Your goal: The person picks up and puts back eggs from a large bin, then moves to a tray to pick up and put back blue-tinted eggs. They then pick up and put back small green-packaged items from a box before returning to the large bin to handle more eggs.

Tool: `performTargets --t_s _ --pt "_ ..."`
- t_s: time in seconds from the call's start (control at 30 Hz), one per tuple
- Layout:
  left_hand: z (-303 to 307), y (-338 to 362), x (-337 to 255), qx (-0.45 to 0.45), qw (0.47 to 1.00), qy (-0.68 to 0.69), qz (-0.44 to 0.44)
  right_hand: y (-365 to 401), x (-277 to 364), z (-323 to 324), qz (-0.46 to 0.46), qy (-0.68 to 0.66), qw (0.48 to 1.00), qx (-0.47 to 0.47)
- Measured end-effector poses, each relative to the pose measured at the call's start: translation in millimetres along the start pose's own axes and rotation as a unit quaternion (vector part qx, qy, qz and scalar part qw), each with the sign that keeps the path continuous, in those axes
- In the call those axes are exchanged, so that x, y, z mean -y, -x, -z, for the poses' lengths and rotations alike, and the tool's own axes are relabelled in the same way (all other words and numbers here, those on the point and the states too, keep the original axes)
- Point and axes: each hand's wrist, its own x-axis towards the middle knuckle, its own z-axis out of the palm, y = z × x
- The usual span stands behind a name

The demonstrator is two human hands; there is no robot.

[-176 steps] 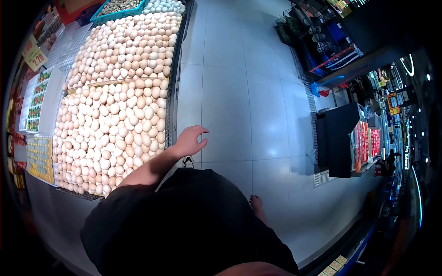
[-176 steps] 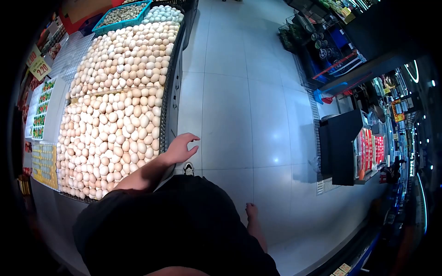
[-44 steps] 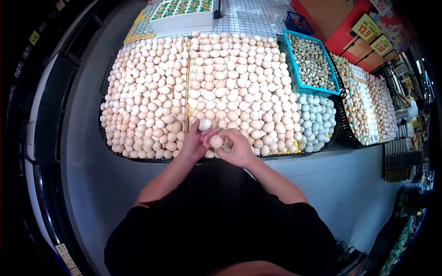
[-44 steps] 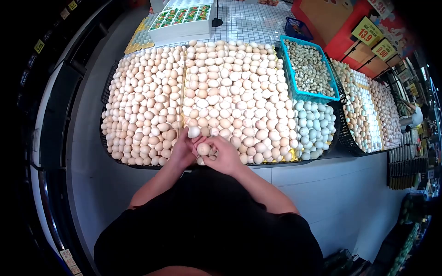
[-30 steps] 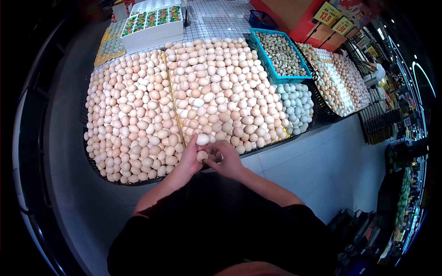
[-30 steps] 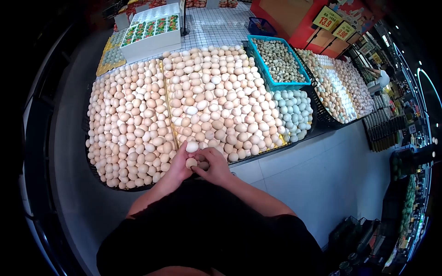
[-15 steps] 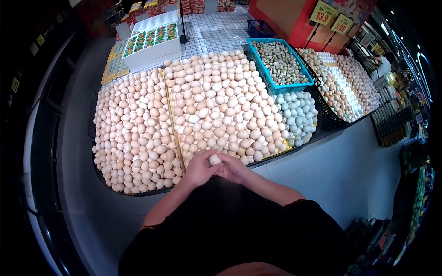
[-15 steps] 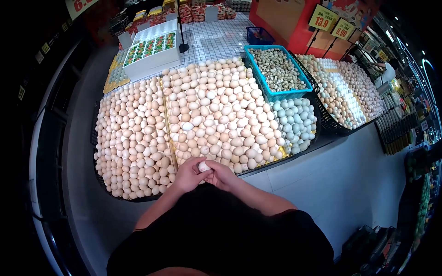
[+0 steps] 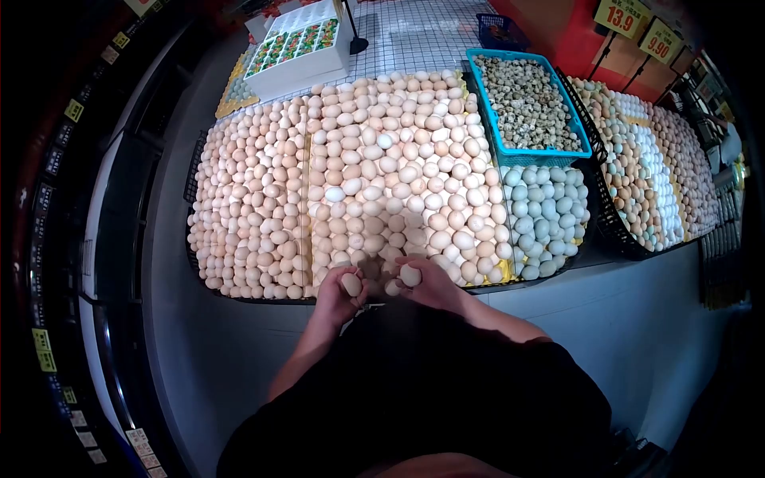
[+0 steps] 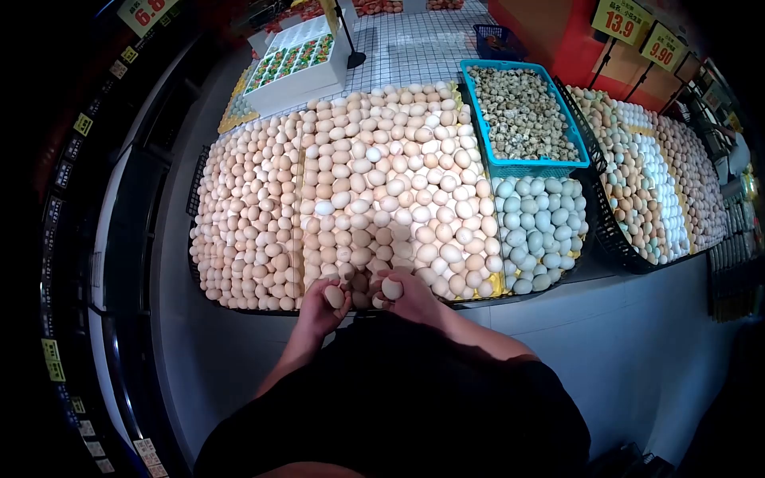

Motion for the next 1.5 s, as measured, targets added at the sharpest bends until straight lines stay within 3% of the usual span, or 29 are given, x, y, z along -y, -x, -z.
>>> performTargets --t_s 0.13,0.2,0.3,0.37,0.43,0.47,0.57,0.63,0.7,0.8,0.83,0.9,0.93,0.97,1.07,1.1,1.17,1.23,1.33,1.37,1.43,1.47,1.5 --pt "-39 22 24 -0.062 0.995 0.000 -0.082 2 5 21 -0.031 -0.002 0.999 -0.016" --pt "-47 28 23 -0.012 0.989 0.000 -0.150 5 12 19 -0.046 -0.010 0.999 -0.014" --pt "-92 63 9 0.033 0.976 -0.065 -0.205 37 27 -37 0.014 0.078 0.997 -0.024" --pt "-103 71 3 0.059 0.969 -0.084 -0.223 61 39 -72 0.082 0.085 0.986 0.115" --pt "-97 67 -4 0.116 0.971 -0.044 -0.203 57 36 -85 0.097 0.074 0.985 0.126" --pt "-95 63 -3 0.072 0.975 -0.039 -0.207 44 30 -82 0.087 0.054 0.991 0.089" --pt "-110 76 3 0.115 0.958 -0.086 -0.247 5 12 -38 0.035 0.021 0.999 0.012" --pt "-119 82 6 0.111 0.943 -0.149 -0.275 5 2 -43 0.053 0.067 0.989 -0.121" --pt "-114 73 0 0.102 0.924 -0.208 -0.304 10 0 -62 0.068 0.064 0.993 -0.076" --pt "-55 19 -19 -0.044 0.985 -0.113 -0.119 37 -1 -134 0.188 0.090 0.978 -0.023" --pt "-20 4 -30 -0.030 0.987 -0.108 -0.113 45 -5 -158 0.214 0.104 0.971 -0.030" --pt "32 -16 -40 0.198 0.980 0.015 0.022 34 -17 -160 0.278 0.136 0.950 0.033" --pt "7 12 -52 0.103 0.995 0.005 0.019 22 -25 -158 0.288 0.147 0.946 0.022" --pt "6 21 -61 0.097 0.995 -0.023 -0.008 7 -34 -156 0.272 0.146 0.950 -0.035" --pt "-41 82 -98 0.137 0.985 -0.085 -0.068 -36 -63 -124 0.098 0.021 0.964 -0.245" --pt "-36 87 -112 0.145 0.984 -0.086 -0.066 -39 -73 -131 0.106 0.024 0.963 -0.247" --pt "-25 92 -136 0.320 0.924 -0.183 -0.103 -43 -87 -141 0.134 0.025 0.953 -0.271" --pt "-12 81 -149 0.347 0.909 -0.209 -0.103 -33 -96 -186 0.234 0.059 0.948 -0.206" --pt "20 43 -151 0.170 0.983 -0.046 0.055 -22 -114 -230 0.331 0.093 0.938 -0.035" --pt "38 31 -149 0.170 0.982 -0.049 0.068 -24 -120 -231 0.338 0.089 0.936 -0.045" --pt "60 24 -145 0.077 0.989 -0.071 0.108 -31 -131 -229 0.325 0.245 0.912 -0.043" --pt "64 29 -143 0.076 0.988 -0.073 0.111 -40 -136 -217 0.291 0.208 0.929 -0.100" --pt "62 33 -142 0.075 0.987 -0.074 0.122 -48 -136 -214 0.253 0.178 0.926 -0.216"
